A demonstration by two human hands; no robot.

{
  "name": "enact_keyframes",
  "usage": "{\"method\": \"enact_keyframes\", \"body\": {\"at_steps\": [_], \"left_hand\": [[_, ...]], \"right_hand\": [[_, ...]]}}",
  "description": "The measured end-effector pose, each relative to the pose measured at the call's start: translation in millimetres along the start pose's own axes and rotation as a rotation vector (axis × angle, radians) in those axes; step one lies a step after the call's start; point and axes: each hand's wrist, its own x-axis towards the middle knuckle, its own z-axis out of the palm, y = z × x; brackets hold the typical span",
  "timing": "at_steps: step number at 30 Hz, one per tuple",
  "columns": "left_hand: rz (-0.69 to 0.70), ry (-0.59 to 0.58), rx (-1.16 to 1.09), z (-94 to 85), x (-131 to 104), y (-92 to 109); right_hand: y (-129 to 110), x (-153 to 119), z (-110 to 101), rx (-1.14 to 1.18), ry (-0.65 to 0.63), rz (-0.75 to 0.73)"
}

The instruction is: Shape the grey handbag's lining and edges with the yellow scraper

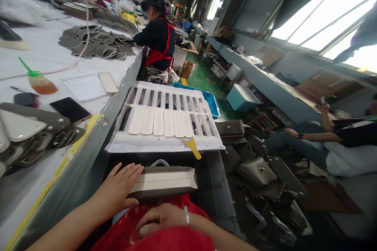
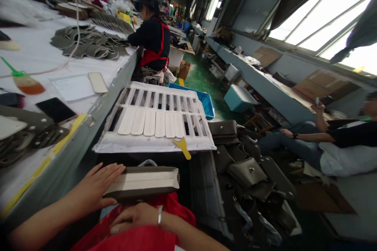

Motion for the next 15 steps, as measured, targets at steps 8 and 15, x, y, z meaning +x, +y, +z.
{"method": "enact_keyframes", "body": {"at_steps": [8,15], "left_hand": [[0.066,-0.193,0.052,4.4,67.0,78.4],[0.105,-0.141,-0.072,17.1,104.6,123.1]], "right_hand": [[40.1,-45.6,-158.8,-0.465,0.716,0.249],[101.4,45.5,-243.0,-0.822,0.822,0.521]]}}
